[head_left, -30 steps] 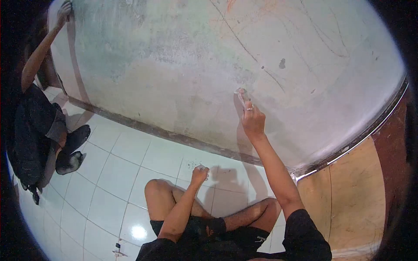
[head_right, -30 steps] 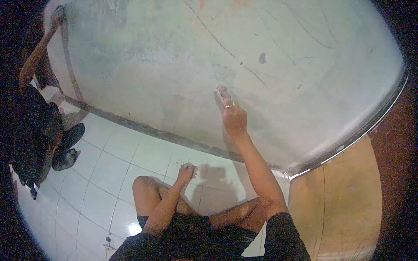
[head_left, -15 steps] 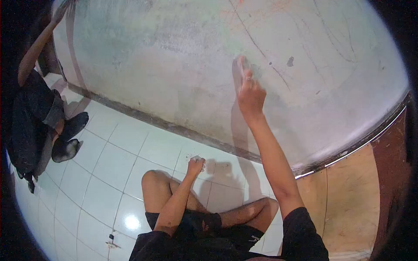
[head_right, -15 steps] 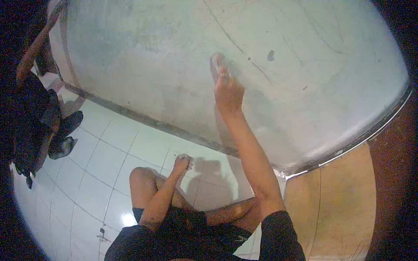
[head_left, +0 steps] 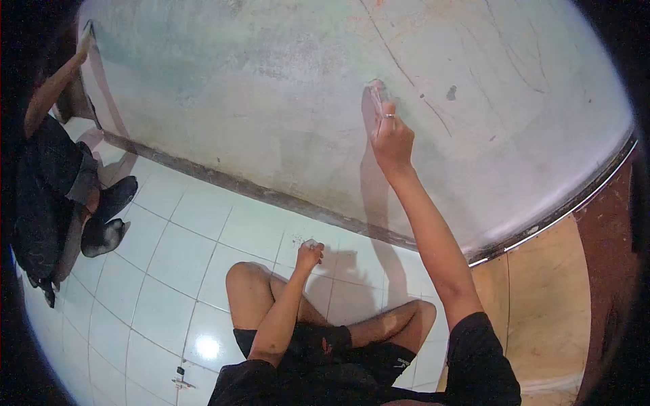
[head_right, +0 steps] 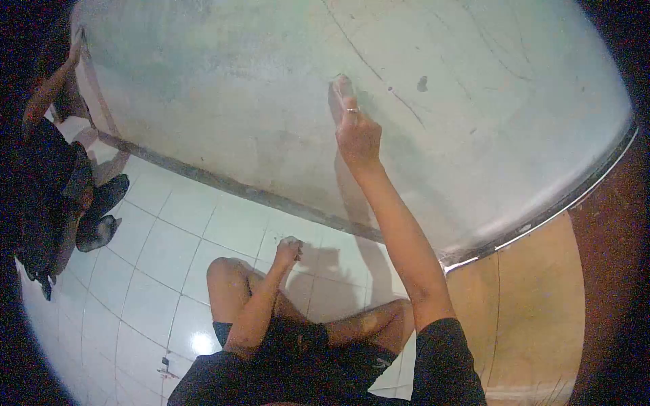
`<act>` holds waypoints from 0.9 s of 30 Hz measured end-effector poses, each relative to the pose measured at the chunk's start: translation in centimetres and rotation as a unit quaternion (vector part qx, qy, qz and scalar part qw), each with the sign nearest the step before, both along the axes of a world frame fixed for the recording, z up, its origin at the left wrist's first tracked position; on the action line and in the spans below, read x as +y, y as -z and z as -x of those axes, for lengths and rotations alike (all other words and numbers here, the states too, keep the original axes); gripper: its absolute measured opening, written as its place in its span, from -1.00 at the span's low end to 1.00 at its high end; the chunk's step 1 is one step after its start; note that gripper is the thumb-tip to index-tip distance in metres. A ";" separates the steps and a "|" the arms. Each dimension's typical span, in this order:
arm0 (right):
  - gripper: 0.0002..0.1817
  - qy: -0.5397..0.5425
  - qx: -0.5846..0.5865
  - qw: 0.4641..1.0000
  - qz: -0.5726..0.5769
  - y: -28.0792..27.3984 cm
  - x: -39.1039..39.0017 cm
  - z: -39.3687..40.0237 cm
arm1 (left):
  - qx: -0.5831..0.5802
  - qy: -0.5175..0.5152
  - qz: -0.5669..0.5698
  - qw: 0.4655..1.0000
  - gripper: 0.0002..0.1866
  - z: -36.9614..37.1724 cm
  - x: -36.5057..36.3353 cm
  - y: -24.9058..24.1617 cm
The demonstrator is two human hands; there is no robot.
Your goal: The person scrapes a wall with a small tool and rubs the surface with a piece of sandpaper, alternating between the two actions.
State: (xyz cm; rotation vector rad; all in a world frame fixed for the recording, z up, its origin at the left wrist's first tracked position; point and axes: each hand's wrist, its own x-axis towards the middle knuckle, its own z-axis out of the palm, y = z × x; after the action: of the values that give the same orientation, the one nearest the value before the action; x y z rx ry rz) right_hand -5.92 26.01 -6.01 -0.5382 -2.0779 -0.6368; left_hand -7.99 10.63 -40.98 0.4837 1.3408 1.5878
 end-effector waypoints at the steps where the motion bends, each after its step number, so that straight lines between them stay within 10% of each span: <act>1: -0.74 -0.002 -0.003 1.000 0.014 -0.1 -0.3 -0.1 | 0.003 0.013 0.004 1.000 -0.79 0.0 0.0 -0.2; 10: -0.68 -0.004 -0.064 0.997 -0.043 -1.4 -0.2 0.8 | -0.132 -0.100 -0.152 0.974 -0.81 5.7 -7.2 -11.6; 16: -0.70 -0.005 -0.059 0.998 -0.009 2.7 0.9 -2.4 | -0.102 -0.255 -0.197 0.941 -0.79 8.6 -14.8 -13.3; 27: -0.67 0.017 -0.030 0.999 0.006 0.8 -0.5 -0.4 | -0.412 -0.245 -0.392 0.785 -0.60 6.2 -20.0 -11.0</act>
State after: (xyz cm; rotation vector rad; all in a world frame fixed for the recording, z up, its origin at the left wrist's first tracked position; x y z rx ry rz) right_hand -5.54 25.47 -6.79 -0.5691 -2.1341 -0.6689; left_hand -14.19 -9.41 -29.97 -0.1498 0.0682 2.3807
